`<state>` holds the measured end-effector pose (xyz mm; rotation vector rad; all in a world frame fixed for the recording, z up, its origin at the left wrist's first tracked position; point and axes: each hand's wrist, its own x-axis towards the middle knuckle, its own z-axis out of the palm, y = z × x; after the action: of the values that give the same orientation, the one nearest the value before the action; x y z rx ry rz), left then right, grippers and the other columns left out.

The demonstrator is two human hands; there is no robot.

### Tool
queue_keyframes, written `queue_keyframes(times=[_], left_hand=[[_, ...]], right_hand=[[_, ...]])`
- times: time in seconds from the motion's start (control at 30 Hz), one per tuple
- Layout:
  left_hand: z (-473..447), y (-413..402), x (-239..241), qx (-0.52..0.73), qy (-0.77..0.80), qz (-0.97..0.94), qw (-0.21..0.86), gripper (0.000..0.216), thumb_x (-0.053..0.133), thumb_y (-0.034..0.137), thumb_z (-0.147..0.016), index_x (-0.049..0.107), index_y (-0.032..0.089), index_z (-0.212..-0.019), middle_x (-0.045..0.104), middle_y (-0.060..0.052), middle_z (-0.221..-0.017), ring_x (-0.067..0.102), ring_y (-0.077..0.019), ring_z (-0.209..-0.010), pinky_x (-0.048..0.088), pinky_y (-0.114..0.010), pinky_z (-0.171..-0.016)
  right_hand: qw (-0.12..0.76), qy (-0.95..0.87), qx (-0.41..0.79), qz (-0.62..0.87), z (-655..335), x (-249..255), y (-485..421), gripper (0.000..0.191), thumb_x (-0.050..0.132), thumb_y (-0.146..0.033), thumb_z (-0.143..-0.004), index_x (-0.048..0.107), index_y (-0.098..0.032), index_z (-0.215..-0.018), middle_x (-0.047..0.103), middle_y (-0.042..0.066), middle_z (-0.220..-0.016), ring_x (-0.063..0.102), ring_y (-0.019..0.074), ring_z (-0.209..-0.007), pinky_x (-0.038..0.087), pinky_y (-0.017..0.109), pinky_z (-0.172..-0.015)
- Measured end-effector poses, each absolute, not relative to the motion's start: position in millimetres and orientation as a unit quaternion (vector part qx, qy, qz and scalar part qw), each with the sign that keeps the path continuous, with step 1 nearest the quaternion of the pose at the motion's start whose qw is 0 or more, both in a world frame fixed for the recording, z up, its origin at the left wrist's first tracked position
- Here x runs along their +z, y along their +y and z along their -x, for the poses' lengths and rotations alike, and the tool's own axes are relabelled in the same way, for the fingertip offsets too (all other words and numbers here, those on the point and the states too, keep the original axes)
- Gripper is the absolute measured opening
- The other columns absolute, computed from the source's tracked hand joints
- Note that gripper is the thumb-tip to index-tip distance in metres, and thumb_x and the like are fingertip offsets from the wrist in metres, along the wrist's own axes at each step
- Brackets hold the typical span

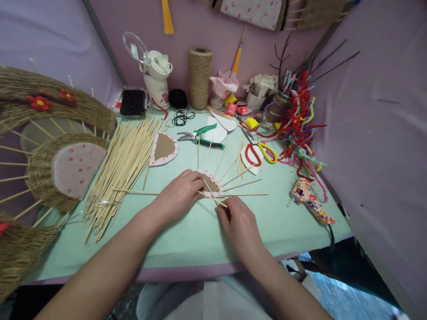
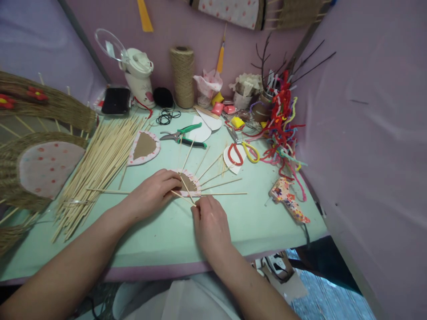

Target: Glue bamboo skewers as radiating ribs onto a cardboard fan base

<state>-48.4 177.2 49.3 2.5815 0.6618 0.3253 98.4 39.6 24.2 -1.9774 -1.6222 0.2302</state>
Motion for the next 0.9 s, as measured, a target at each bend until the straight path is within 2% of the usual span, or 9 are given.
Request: queue_keyframes(times=[0.23, 0.4, 0.47, 0.6, 0.73, 0.9], left_hand=[[60, 188, 58, 0.213, 0.296, -0.907, 0.211, 0.012, 0.051, 0.025, -0.09, 0.06, 0.018, -0.086, 0.061, -0.007, -0.102, 0.055, -0.0207, -0.096, 0.045, -0.035, -0.085], [64, 192, 70, 0.264, 0.36, -0.862, 0.24, 0.024, 0.038, 0.033, -0.095, 0.057, 0.019, -0.092, 0.061, -0.005, -0.092, 0.055, -0.0195, -0.087, 0.043, -0.033, -0.08], [65, 192, 73, 0.282, 0.387, -0.838, 0.262, 0.03, 0.033, 0.034, -0.096, 0.059, 0.019, -0.095, 0.061, -0.004, -0.088, 0.056, -0.0189, -0.083, 0.043, -0.032, -0.078], [62, 190, 84, 0.317, 0.417, -0.779, 0.345, 0.034, 0.036, 0.042, -0.096, 0.061, 0.02, -0.098, 0.061, -0.002, -0.081, 0.052, -0.0151, -0.069, 0.042, -0.029, -0.067], [49, 191, 99, 0.335, 0.403, -0.694, 0.493, 0.029, 0.047, 0.046, -0.091, 0.058, 0.02, -0.1, 0.06, 0.0, -0.071, 0.04, -0.0101, -0.052, 0.033, -0.023, -0.048], [25, 196, 98, 0.303, 0.421, -0.585, 0.623, 0.026, 0.05, 0.044, -0.089, 0.056, 0.02, -0.098, 0.051, 0.004, -0.061, 0.033, -0.008, -0.048, 0.025, -0.018, -0.042]], right_hand=[[0.293, -0.634, 0.096, 0.709, -121, 27, 17, 0.013, 0.051, -0.017, -0.094, 0.055, -0.02, -0.082, 0.058, 0.002, -0.078, 0.056, 0.0173, -0.074, 0.043, 0.028, -0.068], [0.256, -0.733, 0.119, 0.619, -142, 34, 4, 0.018, 0.047, -0.021, -0.097, 0.059, -0.019, -0.085, 0.06, 0.004, -0.079, 0.056, 0.0174, -0.075, 0.044, 0.029, -0.069], [0.27, -0.744, 0.14, 0.595, -153, 38, 4, 0.018, 0.046, -0.022, -0.098, 0.06, -0.02, -0.086, 0.061, 0.003, -0.078, 0.057, 0.0167, -0.075, 0.045, 0.028, -0.069], [0.312, -0.611, 0.061, 0.725, -201, 47, 21, 0.016, 0.05, -0.026, -0.094, 0.061, -0.019, -0.086, 0.066, 0.005, -0.081, 0.06, 0.0171, -0.072, 0.044, 0.028, -0.067], [0.154, -0.48, -0.033, 0.863, -259, 57, 52, 0.016, 0.052, -0.026, -0.09, 0.065, -0.016, -0.094, 0.071, 0.011, -0.089, 0.064, 0.0241, -0.08, 0.042, 0.032, -0.069], [0.002, -0.438, -0.03, 0.899, -272, 62, 70, 0.025, 0.043, -0.021, -0.092, 0.064, -0.013, -0.103, 0.07, 0.017, -0.092, 0.066, 0.0272, -0.083, 0.038, 0.032, -0.064]])
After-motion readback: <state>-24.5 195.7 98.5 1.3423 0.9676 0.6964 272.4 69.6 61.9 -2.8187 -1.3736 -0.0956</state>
